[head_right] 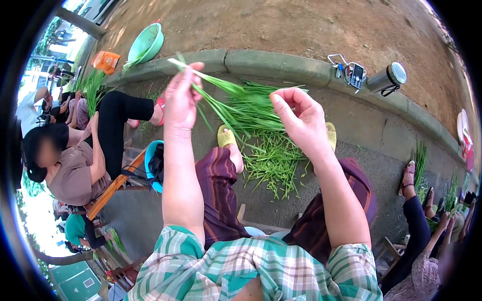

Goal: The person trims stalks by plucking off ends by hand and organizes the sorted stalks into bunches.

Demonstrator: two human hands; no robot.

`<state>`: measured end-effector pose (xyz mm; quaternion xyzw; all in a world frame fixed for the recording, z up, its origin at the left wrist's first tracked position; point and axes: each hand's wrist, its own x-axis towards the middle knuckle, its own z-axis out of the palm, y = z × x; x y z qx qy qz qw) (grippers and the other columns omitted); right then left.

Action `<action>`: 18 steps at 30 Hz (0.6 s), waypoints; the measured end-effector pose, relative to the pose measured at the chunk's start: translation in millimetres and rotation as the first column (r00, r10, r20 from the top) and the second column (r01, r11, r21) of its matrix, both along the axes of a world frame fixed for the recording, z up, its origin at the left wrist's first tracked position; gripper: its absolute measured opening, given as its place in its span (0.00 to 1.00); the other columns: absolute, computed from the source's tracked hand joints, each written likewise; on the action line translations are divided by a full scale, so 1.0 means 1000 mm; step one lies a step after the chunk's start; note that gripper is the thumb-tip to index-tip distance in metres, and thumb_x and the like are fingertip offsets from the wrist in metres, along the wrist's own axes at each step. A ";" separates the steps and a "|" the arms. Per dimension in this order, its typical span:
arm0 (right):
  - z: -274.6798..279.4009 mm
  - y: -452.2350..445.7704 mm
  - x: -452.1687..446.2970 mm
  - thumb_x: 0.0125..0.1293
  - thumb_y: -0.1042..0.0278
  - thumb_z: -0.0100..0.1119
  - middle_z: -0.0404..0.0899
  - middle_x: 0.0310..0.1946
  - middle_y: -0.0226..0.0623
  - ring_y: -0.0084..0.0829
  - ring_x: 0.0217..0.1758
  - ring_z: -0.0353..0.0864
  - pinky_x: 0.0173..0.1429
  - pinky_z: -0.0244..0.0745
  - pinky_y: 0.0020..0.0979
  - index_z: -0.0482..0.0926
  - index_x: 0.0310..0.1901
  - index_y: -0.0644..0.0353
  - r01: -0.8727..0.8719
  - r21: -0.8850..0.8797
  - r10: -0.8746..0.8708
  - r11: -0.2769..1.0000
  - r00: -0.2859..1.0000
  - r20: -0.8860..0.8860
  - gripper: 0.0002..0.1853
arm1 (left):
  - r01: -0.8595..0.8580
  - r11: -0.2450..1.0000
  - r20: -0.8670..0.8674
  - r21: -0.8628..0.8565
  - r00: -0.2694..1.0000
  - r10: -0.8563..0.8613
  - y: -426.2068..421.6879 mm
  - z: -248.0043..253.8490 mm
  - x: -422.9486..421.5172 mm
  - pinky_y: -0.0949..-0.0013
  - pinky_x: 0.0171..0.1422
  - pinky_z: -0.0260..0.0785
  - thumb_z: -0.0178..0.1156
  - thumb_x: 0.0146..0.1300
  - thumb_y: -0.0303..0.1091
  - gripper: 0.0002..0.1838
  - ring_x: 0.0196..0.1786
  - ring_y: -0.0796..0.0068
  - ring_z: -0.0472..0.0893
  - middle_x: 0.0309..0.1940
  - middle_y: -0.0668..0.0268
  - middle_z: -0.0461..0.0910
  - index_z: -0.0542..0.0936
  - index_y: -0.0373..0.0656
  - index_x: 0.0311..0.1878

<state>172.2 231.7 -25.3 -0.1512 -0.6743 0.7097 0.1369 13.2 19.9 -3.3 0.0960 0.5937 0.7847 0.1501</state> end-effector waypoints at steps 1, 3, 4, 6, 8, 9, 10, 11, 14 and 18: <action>0.001 -0.001 0.000 0.68 0.62 0.63 0.82 0.38 0.27 0.17 0.41 0.79 0.47 0.76 0.24 0.81 0.48 0.62 0.028 0.007 -0.028 1.000 1.000 0.011 0.14 | 0.069 0.996 0.025 -0.048 0.997 -0.068 0.011 0.001 0.008 0.86 0.26 0.57 0.56 0.73 0.39 0.15 0.25 0.93 0.68 0.27 0.77 0.77 0.83 0.38 0.49; 0.005 -0.003 -0.001 0.68 0.62 0.63 0.82 0.42 0.30 0.20 0.45 0.80 0.51 0.76 0.26 0.80 0.51 0.62 0.034 0.049 -0.035 0.998 0.999 0.027 0.15 | 0.202 0.976 0.070 -0.085 0.978 -0.196 0.030 0.005 0.026 0.86 0.27 0.57 0.56 0.73 0.40 0.15 0.26 0.94 0.69 0.26 0.79 0.75 0.83 0.39 0.49; 0.007 -0.004 -0.001 0.69 0.62 0.62 0.82 0.46 0.33 0.22 0.48 0.80 0.54 0.76 0.27 0.79 0.53 0.62 0.032 0.084 -0.035 0.996 0.999 0.041 0.17 | 0.255 0.962 0.100 -0.095 0.964 -0.246 0.037 0.005 0.033 0.87 0.28 0.57 0.56 0.73 0.40 0.15 0.26 0.94 0.69 0.27 0.79 0.75 0.83 0.39 0.50; 0.000 -0.007 -0.002 0.71 0.60 0.60 0.81 0.50 0.38 0.27 0.52 0.80 0.57 0.75 0.30 0.77 0.57 0.64 -0.041 0.124 0.031 0.991 0.997 0.076 0.19 | 0.321 0.947 0.145 -0.018 0.938 -0.315 0.047 0.005 0.042 0.87 0.28 0.57 0.56 0.73 0.40 0.15 0.26 0.94 0.68 0.27 0.79 0.75 0.83 0.39 0.50; 0.001 -0.014 0.001 0.72 0.60 0.58 0.83 0.45 0.37 0.25 0.48 0.81 0.53 0.75 0.27 0.77 0.57 0.66 -0.109 0.031 0.103 0.994 0.985 0.142 0.20 | 0.330 0.944 0.154 0.002 0.932 -0.327 0.054 0.002 0.047 0.86 0.28 0.57 0.57 0.72 0.41 0.15 0.26 0.94 0.68 0.27 0.80 0.74 0.83 0.39 0.50; -0.003 -0.019 0.001 0.72 0.60 0.57 0.83 0.39 0.33 0.19 0.41 0.79 0.47 0.74 0.23 0.77 0.55 0.67 -0.119 0.020 0.116 0.993 0.986 0.120 0.19 | 0.327 0.945 0.146 -0.020 0.936 -0.321 0.056 0.002 0.049 0.86 0.29 0.57 0.57 0.72 0.41 0.15 0.26 0.93 0.67 0.27 0.80 0.74 0.83 0.40 0.50; -0.003 -0.021 0.002 0.72 0.60 0.57 0.83 0.39 0.33 0.19 0.41 0.79 0.47 0.74 0.23 0.77 0.55 0.67 -0.121 0.021 0.118 0.992 0.985 0.122 0.19 | 0.323 0.946 0.137 -0.042 0.939 -0.315 0.058 0.002 0.051 0.85 0.29 0.57 0.58 0.71 0.41 0.15 0.26 0.93 0.67 0.26 0.80 0.74 0.84 0.40 0.50; -0.002 -0.023 0.003 0.73 0.61 0.57 0.82 0.37 0.31 0.18 0.39 0.77 0.44 0.73 0.22 0.78 0.54 0.67 -0.151 -0.042 0.156 0.988 0.976 0.154 0.18 | 0.297 0.950 0.114 -0.097 0.952 -0.286 0.059 0.002 0.053 0.85 0.30 0.58 0.59 0.71 0.41 0.14 0.26 0.92 0.66 0.27 0.80 0.74 0.84 0.42 0.49; 0.001 -0.027 0.005 0.73 0.61 0.56 0.81 0.32 0.27 0.15 0.35 0.74 0.39 0.70 0.21 0.80 0.51 0.67 -0.180 -0.084 0.194 0.980 0.959 0.206 0.16 | 0.229 0.963 0.075 -0.140 0.973 -0.220 0.062 -0.004 0.055 0.84 0.32 0.59 0.59 0.70 0.41 0.14 0.28 0.92 0.67 0.28 0.81 0.75 0.85 0.43 0.49; -0.005 -0.030 0.003 0.72 0.61 0.58 0.81 0.32 0.29 0.17 0.35 0.75 0.39 0.71 0.22 0.80 0.49 0.67 -0.179 -0.082 0.192 0.981 0.961 0.197 0.16 | 0.150 0.988 0.068 -0.043 0.987 -0.147 0.073 -0.012 0.062 0.77 0.48 0.70 0.58 0.71 0.42 0.15 0.37 0.83 0.78 0.36 0.74 0.82 0.85 0.42 0.47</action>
